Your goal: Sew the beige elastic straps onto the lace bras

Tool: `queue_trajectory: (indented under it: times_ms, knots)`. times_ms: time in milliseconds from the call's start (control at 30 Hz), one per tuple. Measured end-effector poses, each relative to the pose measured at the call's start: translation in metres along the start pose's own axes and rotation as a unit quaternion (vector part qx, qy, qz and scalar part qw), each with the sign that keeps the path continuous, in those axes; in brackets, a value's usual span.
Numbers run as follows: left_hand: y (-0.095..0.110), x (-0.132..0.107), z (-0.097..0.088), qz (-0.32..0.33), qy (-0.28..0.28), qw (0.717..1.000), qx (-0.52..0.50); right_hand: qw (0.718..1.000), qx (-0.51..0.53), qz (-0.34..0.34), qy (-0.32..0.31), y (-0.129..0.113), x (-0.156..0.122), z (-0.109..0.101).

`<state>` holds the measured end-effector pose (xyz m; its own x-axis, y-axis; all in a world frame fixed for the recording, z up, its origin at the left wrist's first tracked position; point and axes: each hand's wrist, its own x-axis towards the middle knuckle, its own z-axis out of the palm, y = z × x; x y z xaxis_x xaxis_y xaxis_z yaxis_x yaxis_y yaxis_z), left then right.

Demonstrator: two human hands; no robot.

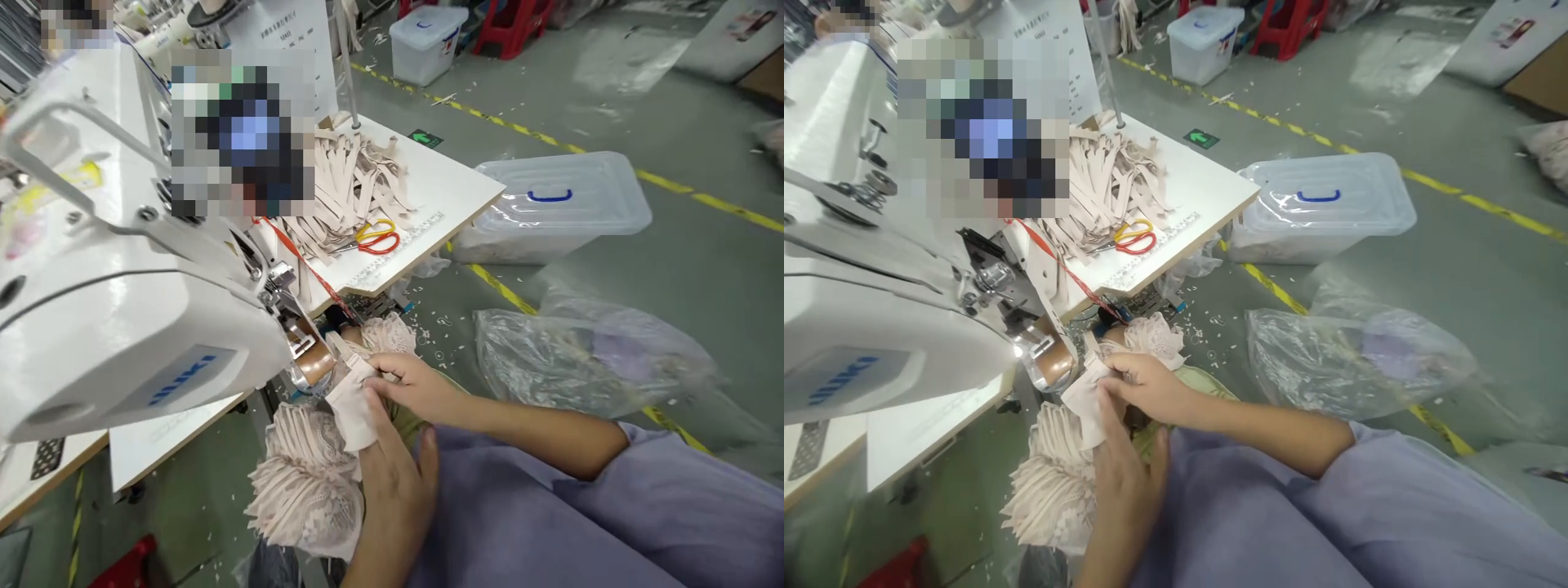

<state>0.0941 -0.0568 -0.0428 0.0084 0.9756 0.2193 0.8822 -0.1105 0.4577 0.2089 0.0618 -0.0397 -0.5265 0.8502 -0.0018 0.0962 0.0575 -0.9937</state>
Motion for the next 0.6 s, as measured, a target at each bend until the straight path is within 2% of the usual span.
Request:
queue_trajectory:
  times_ms: [67, 133, 233, 267, 367, 433, 467, 533, 600]
  knots:
    - [0.003, -0.008, -0.008, -0.032, -0.074, 0.992, -0.097, 1.000, 0.016, 0.005, 0.000, -0.002, -0.010, -0.010]
    - [-0.003, -0.008, -0.025, -0.053, -0.092, 0.983, -0.147, 1.000, 0.013, -0.006, -0.020, -0.006, -0.015, -0.020]
    - [-0.016, 0.008, -0.052, 0.023, -0.013, 0.992, -0.122, 0.996, -0.007, -0.037, -0.075, -0.012, -0.017, -0.028]
    - [-0.020, 0.016, -0.059, 0.057, -0.005, 0.992, -0.111, 0.994, -0.018, -0.053, -0.092, -0.014, -0.016, -0.029]
    - [-0.028, 0.041, -0.071, 0.131, -0.078, 0.984, -0.093, 0.980, -0.088, -0.116, -0.137, -0.017, -0.015, -0.028]
    - [-0.033, 0.051, -0.073, 0.141, -0.110, 0.980, -0.090, 0.959, -0.167, -0.166, -0.160, -0.017, -0.014, -0.027]
    - [-0.036, 0.052, -0.072, 0.141, -0.108, 0.980, -0.090, 0.943, -0.211, -0.198, -0.163, -0.017, -0.013, -0.027]
    - [-0.045, 0.048, -0.068, 0.161, -0.071, 0.981, -0.077, 0.904, -0.296, -0.271, -0.144, -0.014, -0.012, -0.026]
    - [-0.053, 0.040, -0.063, 0.226, -0.005, 0.973, -0.040, 0.865, -0.358, -0.336, -0.106, -0.011, -0.011, -0.024]
